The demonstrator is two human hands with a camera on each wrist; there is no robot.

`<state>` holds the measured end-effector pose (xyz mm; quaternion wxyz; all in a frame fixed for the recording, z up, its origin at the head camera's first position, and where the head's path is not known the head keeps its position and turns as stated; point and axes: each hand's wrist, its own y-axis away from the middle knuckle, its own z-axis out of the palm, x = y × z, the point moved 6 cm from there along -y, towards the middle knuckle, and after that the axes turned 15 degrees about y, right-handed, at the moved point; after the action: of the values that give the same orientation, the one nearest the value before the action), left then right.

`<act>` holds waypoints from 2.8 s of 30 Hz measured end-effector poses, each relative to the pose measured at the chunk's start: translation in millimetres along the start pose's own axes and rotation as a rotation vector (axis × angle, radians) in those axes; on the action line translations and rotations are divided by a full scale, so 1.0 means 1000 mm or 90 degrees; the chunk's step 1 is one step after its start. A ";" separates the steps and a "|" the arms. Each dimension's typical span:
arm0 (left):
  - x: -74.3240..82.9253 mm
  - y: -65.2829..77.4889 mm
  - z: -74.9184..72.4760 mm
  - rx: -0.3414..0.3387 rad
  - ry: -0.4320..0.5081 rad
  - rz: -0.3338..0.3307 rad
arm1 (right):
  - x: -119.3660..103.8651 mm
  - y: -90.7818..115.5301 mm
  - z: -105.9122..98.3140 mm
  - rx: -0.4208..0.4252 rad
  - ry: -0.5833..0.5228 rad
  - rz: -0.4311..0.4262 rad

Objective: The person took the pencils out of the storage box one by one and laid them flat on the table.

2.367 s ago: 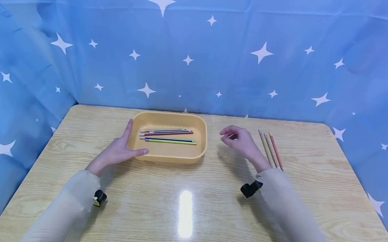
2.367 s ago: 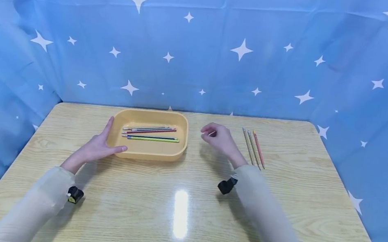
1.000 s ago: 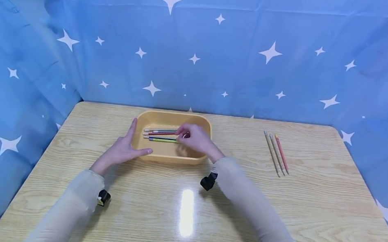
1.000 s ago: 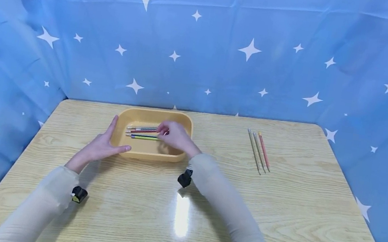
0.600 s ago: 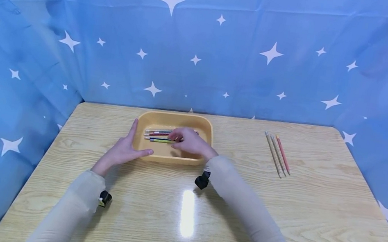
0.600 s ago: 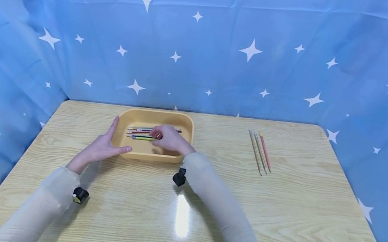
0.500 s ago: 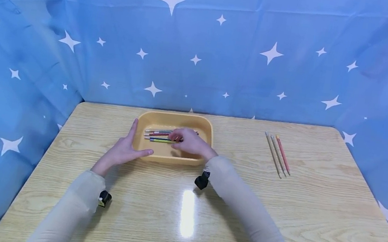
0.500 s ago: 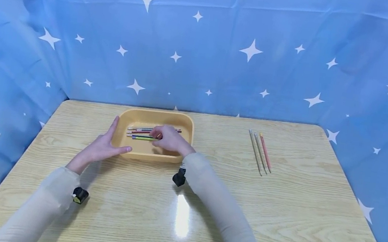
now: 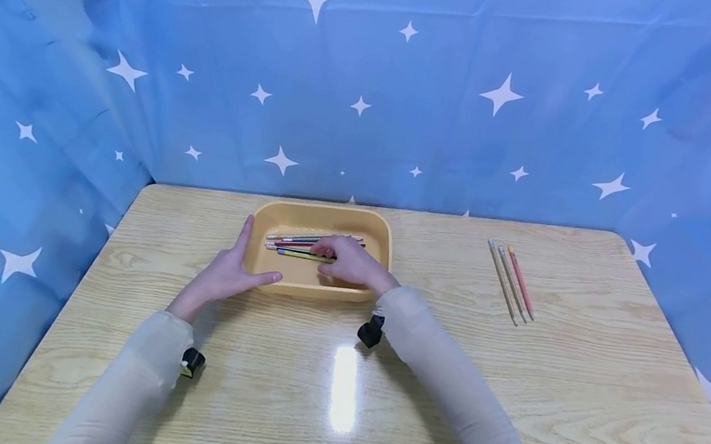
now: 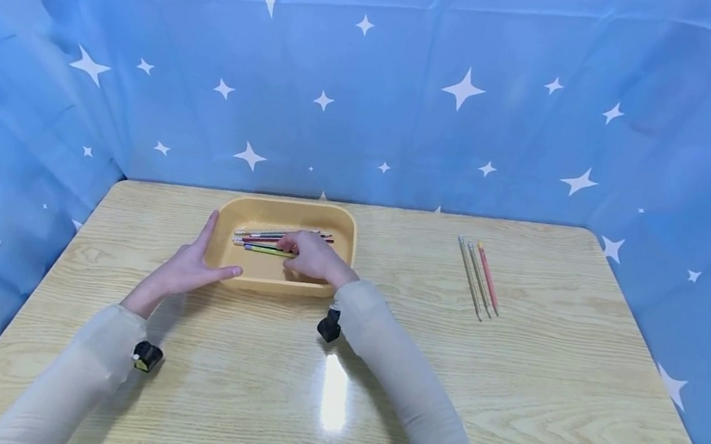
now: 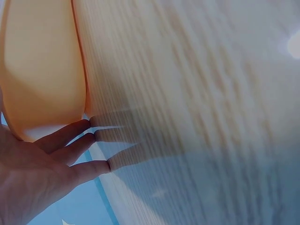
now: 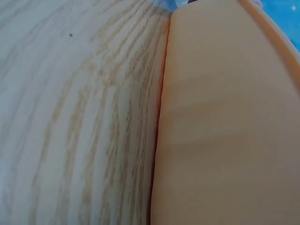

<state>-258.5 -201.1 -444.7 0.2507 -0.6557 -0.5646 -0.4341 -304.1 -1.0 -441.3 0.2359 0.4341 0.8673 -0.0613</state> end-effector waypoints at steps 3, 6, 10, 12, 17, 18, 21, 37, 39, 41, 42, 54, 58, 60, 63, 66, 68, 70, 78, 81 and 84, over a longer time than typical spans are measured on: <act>0.001 0.000 0.000 0.000 0.003 -0.001 | 0.001 0.001 0.000 -0.003 -0.002 0.008; 0.002 -0.001 0.000 0.000 0.001 0.003 | 0.002 0.001 0.000 -0.004 -0.009 0.018; 0.003 -0.001 0.000 0.001 -0.003 0.007 | 0.003 0.002 0.000 -0.008 -0.025 0.032; 0.003 -0.001 0.000 0.000 -0.004 0.008 | 0.002 0.003 0.000 -0.012 -0.019 0.033; 0.003 0.000 0.000 -0.003 -0.005 0.004 | 0.000 0.004 0.001 -0.008 0.014 0.023; 0.003 0.000 0.000 -0.003 -0.004 0.002 | -0.001 0.003 0.001 -0.007 0.015 0.023; 0.003 0.001 0.000 -0.002 0.000 0.001 | -0.001 0.002 0.003 -0.009 0.017 0.022; 0.001 0.001 0.001 0.000 0.005 -0.002 | 0.002 0.002 -0.003 0.044 -0.096 0.000; 0.002 0.001 0.001 -0.001 0.003 -0.001 | 0.002 0.002 -0.005 0.063 -0.111 -0.005; 0.001 0.001 0.001 -0.002 0.002 -0.003 | 0.002 0.002 -0.006 0.081 -0.122 -0.006; 0.001 0.001 0.001 -0.001 0.002 -0.004 | 0.001 0.002 -0.007 0.089 -0.126 -0.006; 0.000 0.003 0.002 -0.004 0.005 -0.004 | -0.003 0.012 -0.021 0.122 -0.170 0.020; 0.000 0.003 0.002 -0.002 0.003 -0.002 | -0.006 0.018 -0.033 0.139 -0.201 0.002; -0.001 0.002 0.002 -0.003 0.000 0.001 | -0.007 0.022 -0.039 0.151 -0.214 -0.013; -0.002 0.002 0.002 -0.004 0.000 0.001 | -0.007 0.030 -0.049 0.168 -0.224 -0.023; -0.002 0.003 0.002 -0.006 0.002 0.002 | -0.002 0.038 -0.058 0.181 -0.217 -0.014; -0.002 0.003 0.002 -0.006 0.002 0.002 | 0.002 0.044 -0.062 0.187 -0.209 -0.006; -0.002 0.003 0.002 -0.006 -0.001 0.006 | 0.007 0.050 -0.066 0.189 -0.207 0.004; -0.002 0.003 0.001 -0.004 -0.004 0.002 | 0.033 0.076 -0.077 0.224 -0.207 0.042; 0.000 0.004 0.001 -0.003 -0.002 0.005 | 0.035 0.090 -0.084 0.233 -0.206 0.068; 0.000 0.003 0.002 -0.003 -0.003 0.008 | 0.031 0.106 -0.094 0.238 -0.197 0.088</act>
<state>-255.4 -200.2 -444.7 0.2505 -0.6610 -0.5598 -0.4324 -270.4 116.5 -362.3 0.2854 0.5142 0.7625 -0.2699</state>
